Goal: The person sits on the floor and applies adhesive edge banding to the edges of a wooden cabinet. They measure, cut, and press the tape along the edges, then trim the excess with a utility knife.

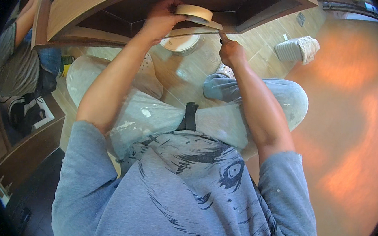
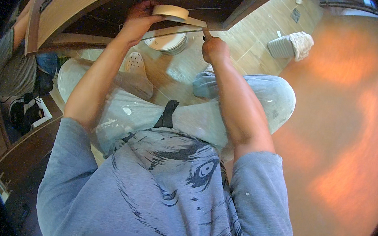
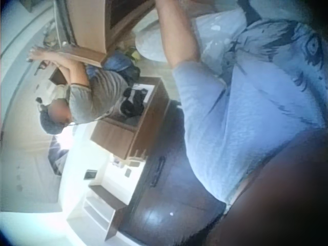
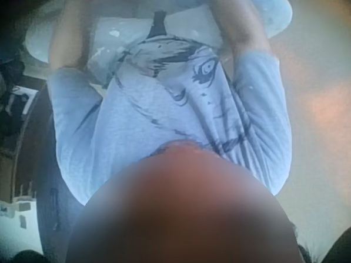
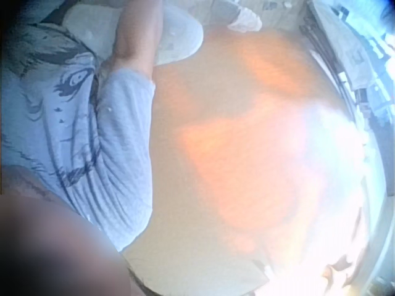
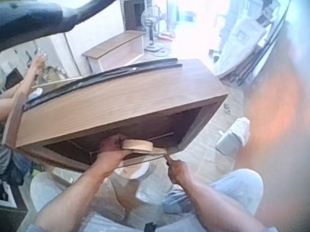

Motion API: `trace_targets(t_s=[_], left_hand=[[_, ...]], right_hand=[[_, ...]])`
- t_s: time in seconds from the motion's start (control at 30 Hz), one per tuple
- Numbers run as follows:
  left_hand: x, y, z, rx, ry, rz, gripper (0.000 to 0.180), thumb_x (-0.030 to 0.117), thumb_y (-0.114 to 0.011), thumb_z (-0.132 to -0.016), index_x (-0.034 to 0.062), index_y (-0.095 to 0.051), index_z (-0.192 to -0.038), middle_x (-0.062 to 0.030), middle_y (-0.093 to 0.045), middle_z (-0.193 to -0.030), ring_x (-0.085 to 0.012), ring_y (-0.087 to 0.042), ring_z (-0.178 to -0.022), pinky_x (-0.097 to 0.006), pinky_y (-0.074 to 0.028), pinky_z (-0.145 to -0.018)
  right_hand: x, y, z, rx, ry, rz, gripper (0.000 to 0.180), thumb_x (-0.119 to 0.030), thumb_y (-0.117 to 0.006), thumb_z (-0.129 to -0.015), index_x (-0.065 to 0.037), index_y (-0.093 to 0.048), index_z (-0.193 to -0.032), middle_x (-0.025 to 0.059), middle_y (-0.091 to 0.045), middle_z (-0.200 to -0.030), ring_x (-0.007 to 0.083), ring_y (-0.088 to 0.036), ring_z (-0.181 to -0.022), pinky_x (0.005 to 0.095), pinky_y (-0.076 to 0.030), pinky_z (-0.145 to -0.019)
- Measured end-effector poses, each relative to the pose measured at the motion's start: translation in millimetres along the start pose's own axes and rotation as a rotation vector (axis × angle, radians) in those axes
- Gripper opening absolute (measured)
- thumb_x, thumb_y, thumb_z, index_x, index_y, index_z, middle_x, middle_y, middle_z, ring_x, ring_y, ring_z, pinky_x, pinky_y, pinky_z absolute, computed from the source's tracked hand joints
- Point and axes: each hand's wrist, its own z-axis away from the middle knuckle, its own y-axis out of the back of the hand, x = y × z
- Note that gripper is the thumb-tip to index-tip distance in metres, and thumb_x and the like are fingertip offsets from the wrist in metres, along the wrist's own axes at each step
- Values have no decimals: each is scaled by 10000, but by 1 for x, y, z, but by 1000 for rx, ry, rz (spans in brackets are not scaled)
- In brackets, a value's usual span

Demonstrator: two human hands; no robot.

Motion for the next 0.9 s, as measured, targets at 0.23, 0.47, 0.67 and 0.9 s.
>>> trace_targets(t_s=[0.23,0.47,0.67,0.9], left_hand=[[5,-25,-8,-97,102,95,370,142,-852,-844,22,-659,-1136,-102,-722,-1083,-171,-669,-995,-310,-530,-883],[-10,-42,-15,-207,74,252,363,127,-840,-848,24,-640,-1132,-79,-698,-1055,-150,-655,-961,-294,-527,-856],[-27,-56,-20,-172,63,247,417,126,-817,-867,11,-603,-1206,-100,-693,-1115,-160,-646,-990,-298,-517,-888],[-32,-63,-24,-147,94,205,452,136,-815,-873,5,-581,-1238,-106,-690,-1136,-170,-646,-1003,-298,-521,-891]], right_hand=[[6,12,10,14,-70,-51,749,-85,-445,-950,-342,-252,-1626,273,-695,-1191,409,-705,-1051,507,-555,-888],[13,14,18,35,-113,-35,765,-68,-444,-944,-346,-246,-1629,274,-702,-1164,420,-701,-1045,516,-546,-887],[19,14,18,73,-126,-40,752,-73,-436,-944,-329,-258,-1628,284,-700,-1157,426,-699,-1041,530,-542,-881],[27,10,15,96,-100,-63,732,-99,-437,-942,-332,-285,-1619,265,-696,-1192,422,-692,-1069,529,-537,-888]])
